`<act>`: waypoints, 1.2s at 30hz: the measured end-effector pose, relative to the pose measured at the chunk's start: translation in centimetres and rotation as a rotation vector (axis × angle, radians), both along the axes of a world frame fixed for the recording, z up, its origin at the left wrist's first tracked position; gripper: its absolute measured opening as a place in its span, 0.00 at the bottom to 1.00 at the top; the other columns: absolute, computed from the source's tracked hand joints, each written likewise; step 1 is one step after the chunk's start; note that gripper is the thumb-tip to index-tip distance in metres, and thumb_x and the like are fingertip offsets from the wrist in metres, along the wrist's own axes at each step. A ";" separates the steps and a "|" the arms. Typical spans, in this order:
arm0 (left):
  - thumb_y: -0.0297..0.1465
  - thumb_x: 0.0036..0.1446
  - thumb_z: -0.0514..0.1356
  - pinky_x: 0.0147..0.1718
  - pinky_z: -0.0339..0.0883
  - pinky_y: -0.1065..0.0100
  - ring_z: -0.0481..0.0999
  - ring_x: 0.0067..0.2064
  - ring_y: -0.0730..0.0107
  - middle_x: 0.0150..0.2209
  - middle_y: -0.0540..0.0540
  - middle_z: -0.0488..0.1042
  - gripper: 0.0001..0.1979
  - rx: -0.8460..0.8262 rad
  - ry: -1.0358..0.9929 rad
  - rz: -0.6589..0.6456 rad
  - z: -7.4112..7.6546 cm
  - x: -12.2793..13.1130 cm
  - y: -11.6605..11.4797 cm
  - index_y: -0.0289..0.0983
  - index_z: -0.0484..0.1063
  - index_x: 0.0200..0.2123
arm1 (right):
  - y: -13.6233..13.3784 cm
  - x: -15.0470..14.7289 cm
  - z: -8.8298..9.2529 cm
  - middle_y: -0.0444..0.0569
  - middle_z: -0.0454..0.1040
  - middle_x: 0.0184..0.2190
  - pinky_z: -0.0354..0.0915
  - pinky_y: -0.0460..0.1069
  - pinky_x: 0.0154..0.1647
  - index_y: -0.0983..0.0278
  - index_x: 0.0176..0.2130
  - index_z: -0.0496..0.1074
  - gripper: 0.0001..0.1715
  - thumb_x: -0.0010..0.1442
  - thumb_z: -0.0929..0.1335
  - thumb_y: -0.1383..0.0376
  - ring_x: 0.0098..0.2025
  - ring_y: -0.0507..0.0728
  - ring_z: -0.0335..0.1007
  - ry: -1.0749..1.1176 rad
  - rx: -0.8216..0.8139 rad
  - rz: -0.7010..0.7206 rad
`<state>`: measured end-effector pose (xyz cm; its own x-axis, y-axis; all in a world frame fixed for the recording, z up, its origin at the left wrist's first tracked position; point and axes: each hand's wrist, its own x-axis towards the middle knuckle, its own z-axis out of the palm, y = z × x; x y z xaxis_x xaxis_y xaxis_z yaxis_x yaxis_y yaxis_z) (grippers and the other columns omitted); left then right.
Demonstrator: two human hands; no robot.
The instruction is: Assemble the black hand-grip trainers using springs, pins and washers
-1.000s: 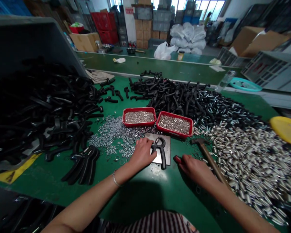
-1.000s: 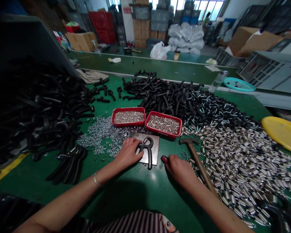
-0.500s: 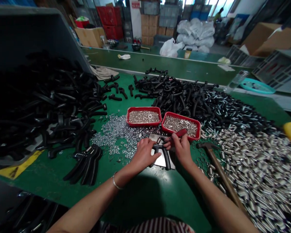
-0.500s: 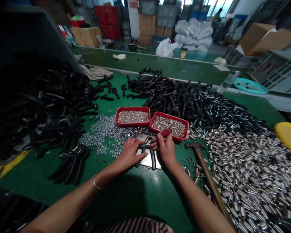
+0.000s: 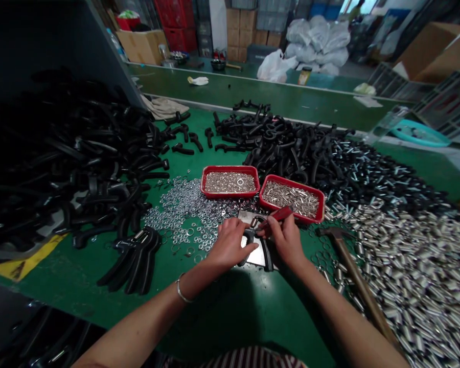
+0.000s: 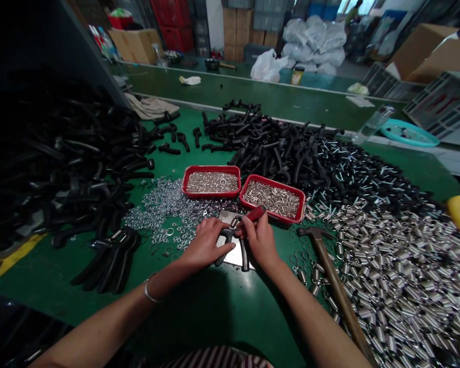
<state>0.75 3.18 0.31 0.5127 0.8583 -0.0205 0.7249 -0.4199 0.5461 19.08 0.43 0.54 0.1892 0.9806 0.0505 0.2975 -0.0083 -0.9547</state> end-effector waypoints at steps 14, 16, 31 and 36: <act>0.43 0.56 0.65 0.53 0.58 0.54 0.63 0.55 0.51 0.51 0.43 0.68 0.23 -0.036 -0.036 -0.003 0.1 -0.4 0.1 0.42 0.70 0.53 | 1.9 1.9 0.9 0.43 0.80 0.30 0.75 0.48 0.25 0.58 0.42 0.61 0.16 0.66 0.67 0.52 0.25 0.54 0.77 0.486 -0.024 0.178; 0.43 0.56 0.65 0.54 0.58 0.54 0.63 0.55 0.51 0.51 0.43 0.68 0.23 -0.048 -0.033 0.002 0.0 -0.4 0.2 0.42 0.70 0.53 | 0.9 2.3 -0.1 0.44 0.80 0.31 0.75 0.49 0.26 0.57 0.43 0.59 0.18 0.64 0.70 0.53 0.26 0.55 0.78 0.442 -0.008 0.110; 0.43 0.57 0.65 0.55 0.57 0.55 0.63 0.55 0.51 0.51 0.43 0.67 0.24 -0.056 -0.019 -0.003 0.1 -0.4 0.2 0.42 0.69 0.54 | -0.7 1.2 -0.1 0.48 0.79 0.34 0.73 0.52 0.32 0.58 0.44 0.59 0.16 0.66 0.66 0.51 0.29 0.59 0.79 0.053 0.025 0.033; 0.44 0.56 0.65 0.55 0.57 0.55 0.63 0.55 0.51 0.52 0.43 0.67 0.24 -0.039 -0.020 -0.007 -0.1 -0.4 0.2 0.42 0.69 0.53 | -1.1 0.5 0.2 0.54 0.78 0.34 0.70 0.56 0.36 0.60 0.44 0.59 0.15 0.66 0.63 0.52 0.35 0.66 0.79 -0.376 0.018 0.070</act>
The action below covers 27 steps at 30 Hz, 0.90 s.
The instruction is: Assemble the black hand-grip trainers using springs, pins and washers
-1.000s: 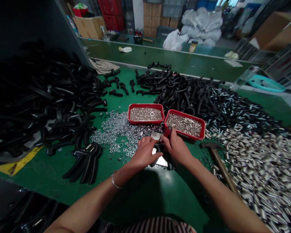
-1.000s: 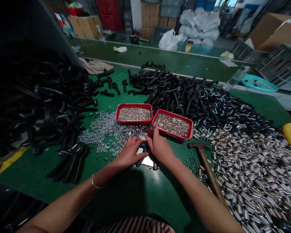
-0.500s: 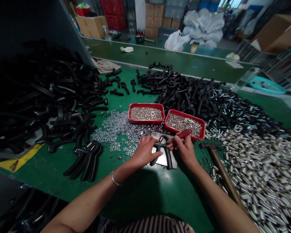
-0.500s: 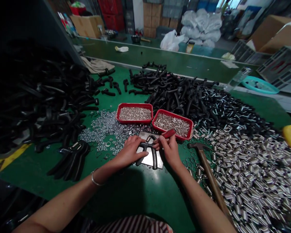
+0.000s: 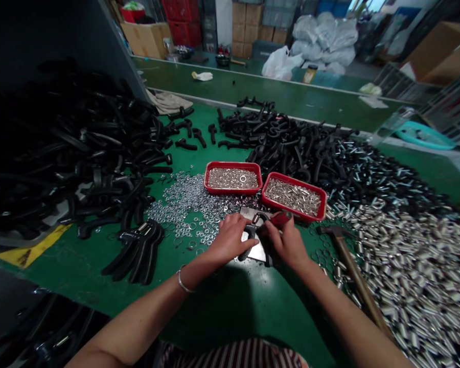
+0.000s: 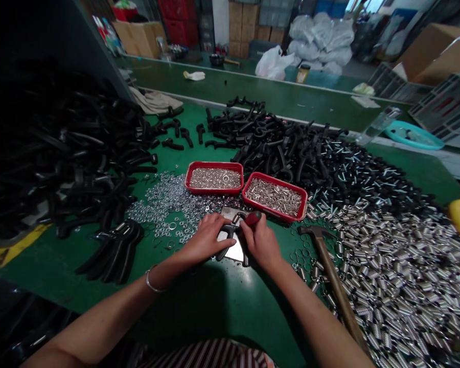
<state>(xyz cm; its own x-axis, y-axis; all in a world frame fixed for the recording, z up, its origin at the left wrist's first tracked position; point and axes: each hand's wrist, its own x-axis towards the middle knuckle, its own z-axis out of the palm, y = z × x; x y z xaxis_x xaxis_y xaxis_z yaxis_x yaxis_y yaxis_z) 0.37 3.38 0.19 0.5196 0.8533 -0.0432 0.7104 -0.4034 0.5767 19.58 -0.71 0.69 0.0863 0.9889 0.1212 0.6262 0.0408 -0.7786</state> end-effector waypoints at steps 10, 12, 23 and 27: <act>0.41 0.57 0.64 0.52 0.59 0.53 0.65 0.53 0.49 0.50 0.40 0.68 0.21 0.069 0.102 -0.015 0.9 0.6 -0.4 0.39 0.70 0.52 | 2.2 -0.8 3.5 0.37 0.61 0.14 0.61 0.49 0.18 0.57 0.34 0.61 0.20 0.65 0.61 0.45 0.14 0.54 0.59 0.548 -0.057 0.057; 0.41 0.57 0.64 0.52 0.59 0.52 0.65 0.53 0.49 0.50 0.40 0.68 0.23 0.069 0.113 -0.023 1.0 0.6 -0.3 0.39 0.69 0.53 | 1.8 -0.6 4.1 0.36 0.58 0.14 0.60 0.48 0.16 0.57 0.35 0.63 0.22 0.67 0.56 0.44 0.11 0.51 0.51 0.735 -0.022 0.007; 0.41 0.57 0.64 0.54 0.58 0.51 0.64 0.54 0.48 0.52 0.40 0.68 0.23 0.040 0.114 -0.105 1.6 0.2 0.1 0.40 0.69 0.54 | -3.1 10.2 -0.8 0.47 0.73 0.23 0.59 0.48 0.22 0.60 0.33 0.65 0.13 0.58 0.68 0.53 0.23 0.59 0.71 -0.270 -0.311 -0.034; 0.49 0.58 0.61 0.54 0.58 0.50 0.65 0.54 0.48 0.50 0.40 0.70 0.24 0.012 0.073 -0.045 1.3 0.8 0.5 0.39 0.71 0.51 | -2.9 10.0 0.2 0.46 0.74 0.24 0.63 0.49 0.23 0.60 0.34 0.65 0.13 0.61 0.66 0.53 0.23 0.59 0.73 -0.203 -0.273 -0.020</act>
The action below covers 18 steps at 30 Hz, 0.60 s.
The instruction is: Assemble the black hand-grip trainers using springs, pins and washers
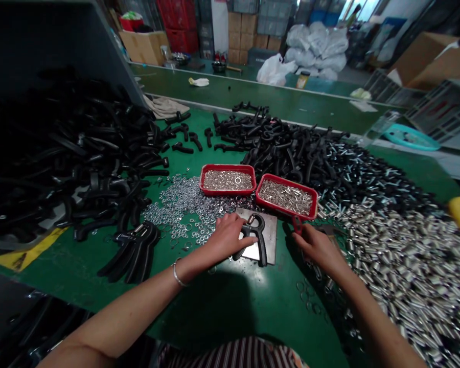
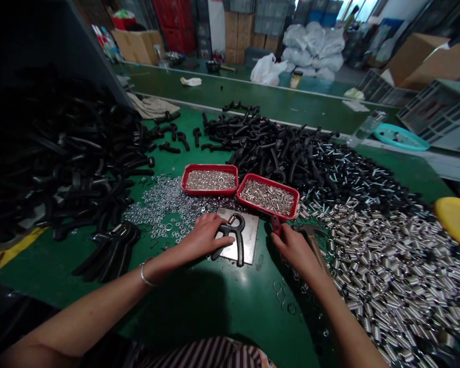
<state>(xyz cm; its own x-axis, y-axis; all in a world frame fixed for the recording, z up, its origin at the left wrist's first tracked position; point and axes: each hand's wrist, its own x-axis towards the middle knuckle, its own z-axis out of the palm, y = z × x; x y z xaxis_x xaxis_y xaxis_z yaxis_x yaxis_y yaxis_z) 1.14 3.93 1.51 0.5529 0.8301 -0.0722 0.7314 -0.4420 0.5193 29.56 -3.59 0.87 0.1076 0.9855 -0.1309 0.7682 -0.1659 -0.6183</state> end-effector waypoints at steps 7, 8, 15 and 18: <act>0.44 0.54 0.65 0.51 0.59 0.53 0.67 0.52 0.51 0.45 0.45 0.75 0.17 -0.062 -0.058 0.172 -1.2 2.2 1.9 0.40 0.71 0.41 | 1.6 -5.9 1.3 0.41 0.76 0.25 0.70 0.50 0.19 0.58 0.40 0.64 0.17 0.62 0.67 0.49 0.19 0.57 0.74 0.614 0.036 -0.037; 0.42 0.55 0.64 0.50 0.59 0.54 0.68 0.51 0.52 0.43 0.46 0.75 0.15 -0.078 -0.060 0.166 -1.2 2.4 2.1 0.40 0.71 0.41 | 1.8 -6.3 1.3 0.42 0.77 0.25 0.70 0.50 0.20 0.58 0.40 0.63 0.17 0.62 0.68 0.49 0.19 0.57 0.74 0.664 0.042 -0.045; 0.34 0.67 0.50 0.51 0.58 0.56 0.69 0.48 0.57 0.44 0.44 0.77 0.13 -0.003 -0.050 0.131 -1.0 2.0 2.2 0.38 0.74 0.39 | 2.2 -7.5 0.8 0.43 0.79 0.28 0.73 0.49 0.21 0.59 0.40 0.61 0.19 0.63 0.68 0.49 0.22 0.56 0.77 0.887 0.215 -0.204; 0.39 0.65 0.55 0.54 0.57 0.55 0.67 0.53 0.55 0.51 0.44 0.73 0.14 0.005 -0.085 0.062 -1.0 1.0 1.8 0.40 0.72 0.49 | 2.3 -8.1 0.8 0.44 0.80 0.30 0.74 0.49 0.24 0.59 0.41 0.61 0.19 0.62 0.69 0.50 0.25 0.56 0.78 0.915 0.253 -0.231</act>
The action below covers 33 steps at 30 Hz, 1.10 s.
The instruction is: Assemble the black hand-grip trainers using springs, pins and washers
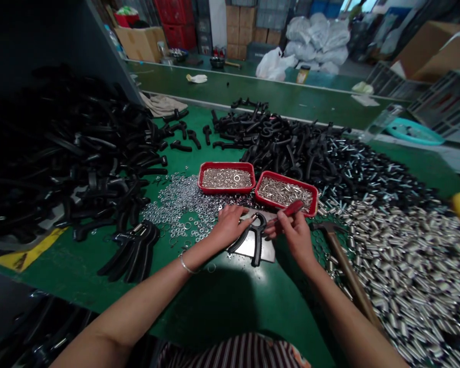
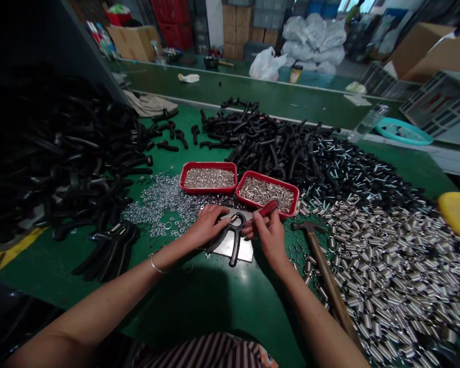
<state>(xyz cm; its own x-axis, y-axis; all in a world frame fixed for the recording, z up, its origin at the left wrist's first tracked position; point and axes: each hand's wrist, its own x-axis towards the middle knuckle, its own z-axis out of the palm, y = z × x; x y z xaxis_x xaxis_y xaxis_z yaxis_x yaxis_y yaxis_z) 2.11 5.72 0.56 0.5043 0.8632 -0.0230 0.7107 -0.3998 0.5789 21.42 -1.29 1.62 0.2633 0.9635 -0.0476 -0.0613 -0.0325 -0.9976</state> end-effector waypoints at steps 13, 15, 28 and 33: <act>0.38 0.59 0.63 0.56 0.56 0.56 0.64 0.56 0.55 0.51 0.46 0.71 0.13 -0.039 -0.085 -0.038 -0.5 -1.4 -1.0 0.41 0.70 0.46 | 1.0 -1.8 -1.5 0.47 0.81 0.34 0.76 0.52 0.30 0.58 0.42 0.63 0.16 0.63 0.69 0.52 0.31 0.59 0.80 -0.105 0.016 0.035; 0.38 0.59 0.64 0.56 0.56 0.56 0.64 0.56 0.55 0.51 0.46 0.71 0.13 -0.041 -0.093 -0.039 -0.6 -1.5 -1.0 0.41 0.70 0.46 | 1.0 -1.9 -1.6 0.47 0.81 0.34 0.75 0.51 0.30 0.58 0.42 0.63 0.16 0.63 0.69 0.51 0.31 0.59 0.80 -0.087 0.020 0.022; 0.39 0.59 0.64 0.56 0.56 0.56 0.64 0.56 0.56 0.51 0.46 0.70 0.14 -0.027 -0.131 -0.043 -1.2 -1.6 -1.0 0.41 0.71 0.46 | 0.2 -2.0 -1.3 0.51 0.79 0.36 0.73 0.54 0.36 0.58 0.44 0.62 0.14 0.65 0.66 0.53 0.33 0.62 0.79 -0.543 0.042 0.035; 0.41 0.60 0.62 0.56 0.57 0.54 0.64 0.56 0.53 0.51 0.44 0.70 0.15 -0.032 -0.079 -0.011 -0.6 -1.8 -1.3 0.41 0.70 0.47 | 1.2 -2.9 0.3 0.54 0.78 0.32 0.68 0.53 0.34 0.60 0.43 0.63 0.15 0.66 0.62 0.52 0.32 0.63 0.77 -0.892 0.017 0.248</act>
